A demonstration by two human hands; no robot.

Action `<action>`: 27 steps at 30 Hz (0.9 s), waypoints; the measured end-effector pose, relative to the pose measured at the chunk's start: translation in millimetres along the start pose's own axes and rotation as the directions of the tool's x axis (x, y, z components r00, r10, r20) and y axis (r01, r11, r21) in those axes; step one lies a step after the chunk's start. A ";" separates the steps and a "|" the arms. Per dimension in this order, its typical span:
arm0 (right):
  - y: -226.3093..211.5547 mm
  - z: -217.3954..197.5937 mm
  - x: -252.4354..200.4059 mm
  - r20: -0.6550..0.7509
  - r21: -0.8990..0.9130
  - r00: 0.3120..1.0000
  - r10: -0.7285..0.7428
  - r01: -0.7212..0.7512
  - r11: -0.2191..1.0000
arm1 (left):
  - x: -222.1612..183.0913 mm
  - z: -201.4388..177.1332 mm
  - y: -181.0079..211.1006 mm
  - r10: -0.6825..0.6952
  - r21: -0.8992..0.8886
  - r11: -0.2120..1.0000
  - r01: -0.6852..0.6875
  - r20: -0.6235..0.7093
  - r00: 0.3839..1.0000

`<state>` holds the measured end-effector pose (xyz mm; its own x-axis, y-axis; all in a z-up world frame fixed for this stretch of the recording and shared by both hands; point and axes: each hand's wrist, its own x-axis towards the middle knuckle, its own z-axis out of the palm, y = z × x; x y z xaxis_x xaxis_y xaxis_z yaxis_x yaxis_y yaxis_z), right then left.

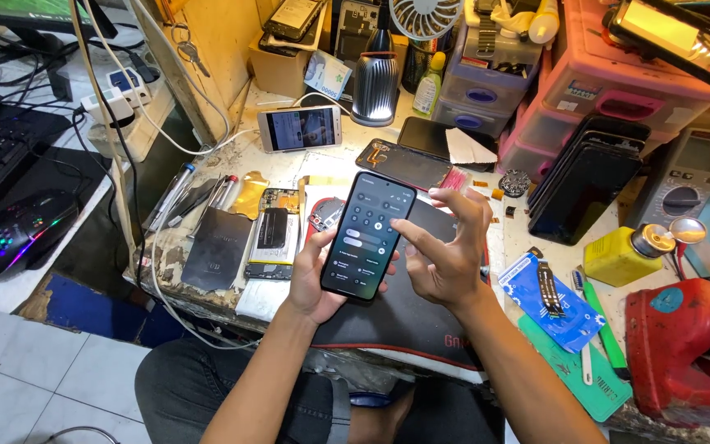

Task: Testing the functionality of a mobile phone screen and handling internal components during the final stages of repair.

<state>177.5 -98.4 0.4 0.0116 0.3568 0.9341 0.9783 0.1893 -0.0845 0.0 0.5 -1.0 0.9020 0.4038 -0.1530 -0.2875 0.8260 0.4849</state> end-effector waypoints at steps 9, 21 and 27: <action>4.7 -1.8 -12.4 -0.026 0.013 1.000 0.014 -0.014 1.000 | -0.6 3.4 1.3 0.043 -0.014 0.999 -0.043 -0.025 0.999; -12.7 3.6 -5.3 0.048 0.153 0.997 0.055 -0.062 0.986 | 1.9 2.2 5.8 0.188 -0.067 0.978 -0.199 -0.141 0.972; -0.4 0.4 -3.7 0.068 0.155 0.984 0.163 -0.172 0.973 | 3.7 0.4 2.1 0.186 -0.042 0.980 -0.194 -0.142 0.972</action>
<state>177.0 -99.5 -3.2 0.1568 0.4440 0.8822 0.9178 0.2644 -0.2962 2.9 3.6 -0.1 0.7776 0.6024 -0.1805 -0.4704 0.7477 0.4687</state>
